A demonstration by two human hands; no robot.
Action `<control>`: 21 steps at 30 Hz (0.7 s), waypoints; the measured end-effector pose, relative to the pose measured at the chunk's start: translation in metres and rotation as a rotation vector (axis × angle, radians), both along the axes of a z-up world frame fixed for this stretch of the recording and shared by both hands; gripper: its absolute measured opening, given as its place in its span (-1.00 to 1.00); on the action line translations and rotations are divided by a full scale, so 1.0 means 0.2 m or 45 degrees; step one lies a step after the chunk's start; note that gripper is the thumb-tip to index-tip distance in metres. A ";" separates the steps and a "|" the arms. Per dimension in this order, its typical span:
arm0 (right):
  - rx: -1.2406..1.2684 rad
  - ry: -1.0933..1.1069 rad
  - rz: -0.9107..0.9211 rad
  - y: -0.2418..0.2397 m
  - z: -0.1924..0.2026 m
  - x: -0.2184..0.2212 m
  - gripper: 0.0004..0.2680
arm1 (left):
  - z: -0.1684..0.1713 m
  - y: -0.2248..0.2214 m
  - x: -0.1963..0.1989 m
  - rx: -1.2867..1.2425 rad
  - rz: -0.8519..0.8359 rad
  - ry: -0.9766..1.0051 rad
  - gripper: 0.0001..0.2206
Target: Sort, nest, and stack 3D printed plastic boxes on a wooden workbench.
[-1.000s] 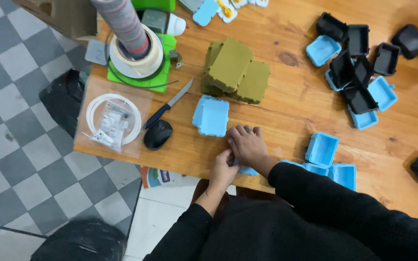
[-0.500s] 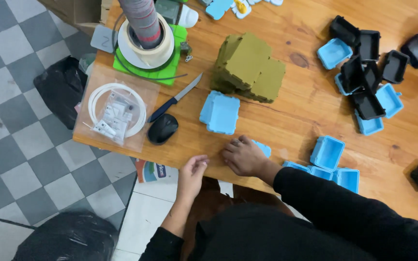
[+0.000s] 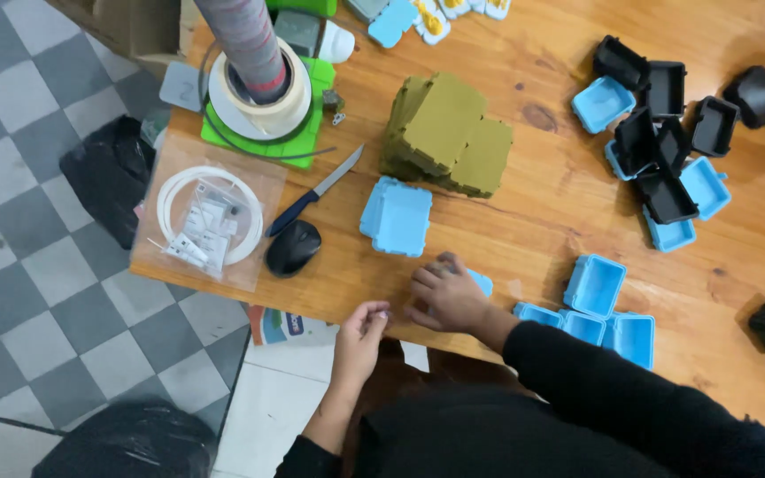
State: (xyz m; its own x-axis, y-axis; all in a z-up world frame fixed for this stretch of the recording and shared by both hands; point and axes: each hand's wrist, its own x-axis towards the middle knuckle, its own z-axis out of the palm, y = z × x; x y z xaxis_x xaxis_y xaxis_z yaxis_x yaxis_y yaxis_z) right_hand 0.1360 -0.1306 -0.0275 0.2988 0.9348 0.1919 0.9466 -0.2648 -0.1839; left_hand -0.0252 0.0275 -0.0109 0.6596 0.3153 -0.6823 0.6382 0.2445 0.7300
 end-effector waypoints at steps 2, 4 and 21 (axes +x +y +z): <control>-0.186 0.102 -0.253 -0.06 0.16 -0.03 -0.42 | 0.05 0.03 -0.01 -0.012 0.026 -0.010 -0.77; -0.378 0.216 -0.519 -0.16 0.23 -0.07 0.00 | 0.10 0.03 -0.03 -0.033 0.039 -0.012 -0.77; 0.333 0.843 -0.481 -0.40 0.99 -0.06 -0.23 | 0.76 -0.18 0.37 0.993 -0.779 -0.953 -0.37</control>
